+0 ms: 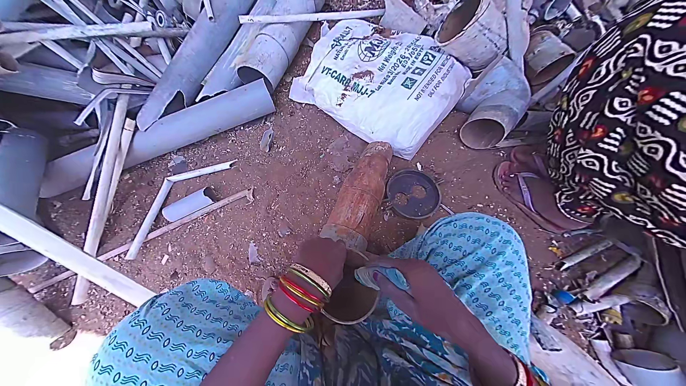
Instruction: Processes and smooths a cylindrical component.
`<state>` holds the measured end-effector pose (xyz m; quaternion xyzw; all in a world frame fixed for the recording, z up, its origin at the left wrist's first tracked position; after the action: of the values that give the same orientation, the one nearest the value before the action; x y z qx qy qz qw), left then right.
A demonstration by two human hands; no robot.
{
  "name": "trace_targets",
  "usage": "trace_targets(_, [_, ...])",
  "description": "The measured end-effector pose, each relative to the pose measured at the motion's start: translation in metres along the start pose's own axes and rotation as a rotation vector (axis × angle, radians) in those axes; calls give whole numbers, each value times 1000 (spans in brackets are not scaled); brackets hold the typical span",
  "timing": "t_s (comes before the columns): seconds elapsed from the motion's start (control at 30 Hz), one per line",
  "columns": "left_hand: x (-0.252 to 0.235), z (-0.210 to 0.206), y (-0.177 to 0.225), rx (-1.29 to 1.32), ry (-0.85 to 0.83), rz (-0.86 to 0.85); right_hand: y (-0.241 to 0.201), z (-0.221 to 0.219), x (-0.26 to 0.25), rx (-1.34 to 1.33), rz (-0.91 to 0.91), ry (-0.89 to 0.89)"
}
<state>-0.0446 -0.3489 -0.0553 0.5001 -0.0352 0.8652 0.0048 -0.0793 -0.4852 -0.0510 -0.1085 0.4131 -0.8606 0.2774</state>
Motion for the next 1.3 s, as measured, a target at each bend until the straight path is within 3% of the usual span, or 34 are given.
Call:
trace_targets(0.1, [1,1,0,-20,6,-1,-10,-7,0,164,65,-2])
trace_targets(0.2, [5,3,1,-50,-2,6,-24,-14,2,27,208,-79])
trace_targets(0.3, [8,3,2,-47,-6,13,-30,-9,5,-55,306,-7])
trace_targets(0.5, [-1,0,-3,1,8,13,-20,-4,2,-126,262,39])
trace_targets(0.67, [3,1,3,-51,14,6,-33,-8,9,34,391,-6])
trace_targets(0.8, [0,1,1,-38,4,6,-32,-7,7,314,218,-126])
trace_targets(0.87, [3,3,2,-30,-6,12,-28,-7,6,372,149,-97])
trace_targets(1.0, [1,0,0,-27,22,-4,-20,-6,6,111,150,-96])
trace_targets(1.1, [3,2,-3,30,35,-23,-6,-1,5,-148,29,-74])
trace_targets(1.23, [1,1,-3,-15,-8,-2,-10,-3,3,177,30,-10])
trace_targets(1.3, [0,1,-3,-19,2,-2,-12,-6,2,137,36,-73])
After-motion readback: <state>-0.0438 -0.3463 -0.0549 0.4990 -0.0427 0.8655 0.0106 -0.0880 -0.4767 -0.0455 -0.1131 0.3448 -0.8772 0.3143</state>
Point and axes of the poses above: each hand's wrist, its own x-axis away from the middle knuckle, its own z-axis out of the back of the hand, y = z × x, the point moved 6 cm from there along -x, towards the middle knuckle, and after that the axes turned 13 degrees about z, right-handed, at the moved point
